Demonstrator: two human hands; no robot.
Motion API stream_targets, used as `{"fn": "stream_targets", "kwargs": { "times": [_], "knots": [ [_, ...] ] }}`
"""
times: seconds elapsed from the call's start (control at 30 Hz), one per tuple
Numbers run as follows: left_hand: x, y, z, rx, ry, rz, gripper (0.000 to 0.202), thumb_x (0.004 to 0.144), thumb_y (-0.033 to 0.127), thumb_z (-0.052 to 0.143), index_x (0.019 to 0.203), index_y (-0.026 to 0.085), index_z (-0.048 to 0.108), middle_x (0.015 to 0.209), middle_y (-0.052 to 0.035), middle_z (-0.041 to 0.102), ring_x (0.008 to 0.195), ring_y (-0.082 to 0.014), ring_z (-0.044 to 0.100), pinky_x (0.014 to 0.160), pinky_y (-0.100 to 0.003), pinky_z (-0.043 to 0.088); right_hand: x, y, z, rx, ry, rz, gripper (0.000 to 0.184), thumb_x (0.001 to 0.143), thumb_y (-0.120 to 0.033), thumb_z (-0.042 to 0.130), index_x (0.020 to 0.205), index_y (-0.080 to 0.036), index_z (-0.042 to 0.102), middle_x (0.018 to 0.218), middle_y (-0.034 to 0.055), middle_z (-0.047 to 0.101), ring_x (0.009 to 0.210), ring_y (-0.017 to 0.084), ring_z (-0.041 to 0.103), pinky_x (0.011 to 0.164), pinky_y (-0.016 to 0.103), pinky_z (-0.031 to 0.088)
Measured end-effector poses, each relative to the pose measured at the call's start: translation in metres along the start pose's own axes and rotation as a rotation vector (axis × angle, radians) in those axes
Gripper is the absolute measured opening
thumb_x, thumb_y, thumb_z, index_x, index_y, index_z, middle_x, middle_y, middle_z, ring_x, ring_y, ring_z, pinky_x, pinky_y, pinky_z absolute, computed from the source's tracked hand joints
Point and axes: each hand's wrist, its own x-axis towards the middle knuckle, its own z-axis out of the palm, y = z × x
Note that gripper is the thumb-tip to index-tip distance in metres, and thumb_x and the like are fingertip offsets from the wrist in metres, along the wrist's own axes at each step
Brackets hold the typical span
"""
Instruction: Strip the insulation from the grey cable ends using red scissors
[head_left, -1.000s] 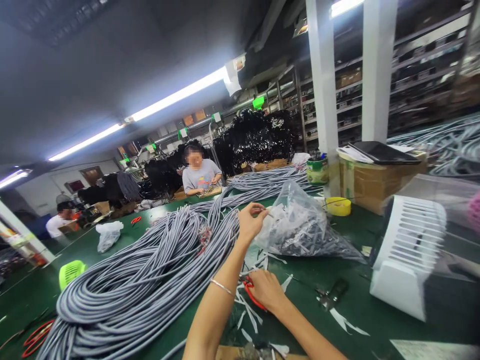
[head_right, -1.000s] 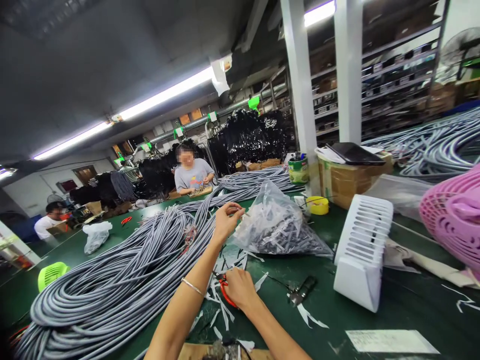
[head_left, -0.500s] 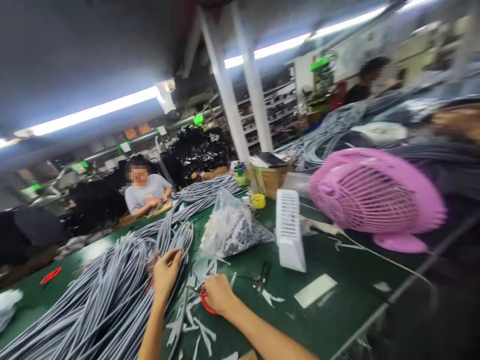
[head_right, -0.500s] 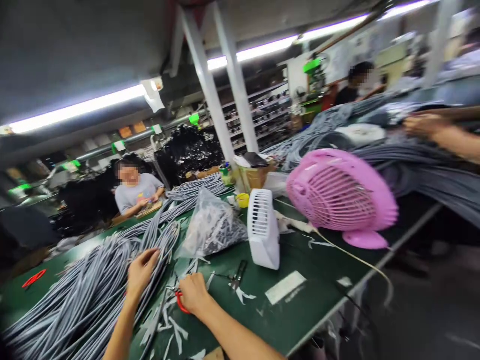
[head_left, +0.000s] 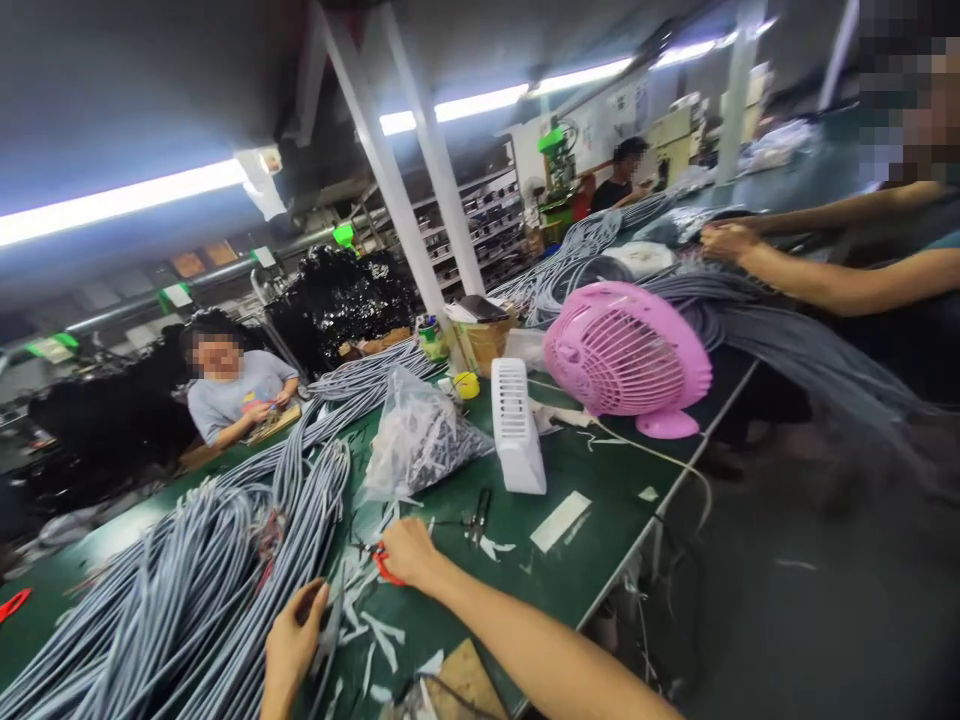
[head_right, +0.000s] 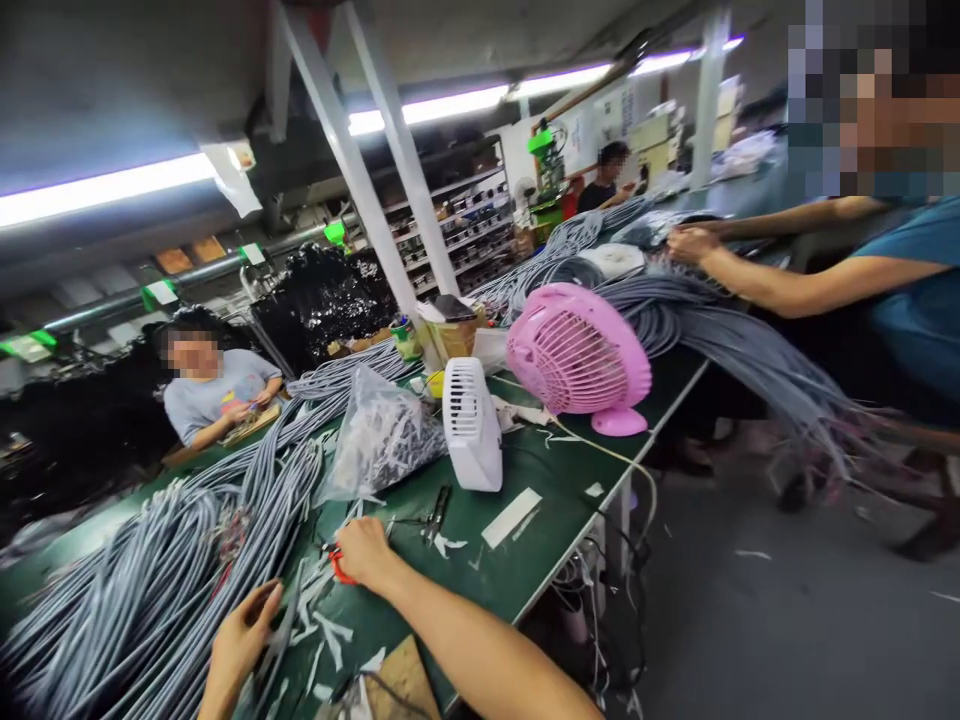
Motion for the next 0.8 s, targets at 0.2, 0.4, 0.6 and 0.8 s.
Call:
{"fn": "stream_targets", "kwargs": {
  "times": [0.2, 0.4, 0.6, 0.8],
  "knots": [
    [-0.017, 0.013, 0.003, 0.027, 0.009, -0.019, 0.008, 0.051, 0.021, 0.067, 0.057, 0.016, 0.067, 0.061, -0.0041, 0.068, 0.066, -0.0212, 0.063, 0.068, -0.031, 0.05, -0.007, -0.005, -0.004, 0.011, -0.125, 0.062, 0.031, 0.087, -0.033, 0.053, 0.113, -0.017, 0.054, 0.113, 0.0074, 0.057, 0.094, 0.018, 0.058, 0.078, 0.038, 0.05],
    [-0.019, 0.009, 0.01, -0.049, 0.147, -0.05, 0.013, 0.059, 0.007, 0.061, 0.069, 0.013, 0.066, 0.06, 0.0005, 0.062, 0.058, -0.0131, 0.059, 0.06, -0.024, 0.048, -0.004, 0.002, -0.002, -0.013, -0.111, 0.074, 0.021, 0.087, -0.024, 0.047, 0.084, -0.013, 0.064, 0.087, 0.0103, 0.066, 0.079, 0.019, 0.063, 0.067, 0.033, 0.048],
    [-0.032, 0.022, 0.007, -0.182, 0.127, 0.07, 0.03, 0.07, 0.01, 0.057, 0.098, 0.013, 0.066, 0.069, -0.001, 0.065, 0.063, -0.0131, 0.061, 0.066, -0.025, 0.049, -0.003, 0.009, 0.001, 0.062, 0.013, 0.078, 0.018, 0.075, -0.019, 0.05, 0.063, -0.017, 0.064, 0.07, 0.0125, 0.067, 0.067, 0.023, 0.064, 0.051, 0.026, 0.037],
    [-0.039, 0.03, 0.002, -0.211, 0.14, 0.183, 0.014, 0.067, 0.012, 0.061, 0.079, 0.015, 0.067, 0.083, -0.0054, 0.064, 0.084, -0.0189, 0.059, 0.083, -0.033, 0.045, 0.0, 0.006, 0.008, 0.331, 0.176, -0.017, 0.032, 0.079, -0.042, 0.045, 0.064, -0.019, 0.063, 0.059, 0.0052, 0.064, 0.053, 0.016, 0.056, 0.05, 0.024, 0.037]
  ]
}}
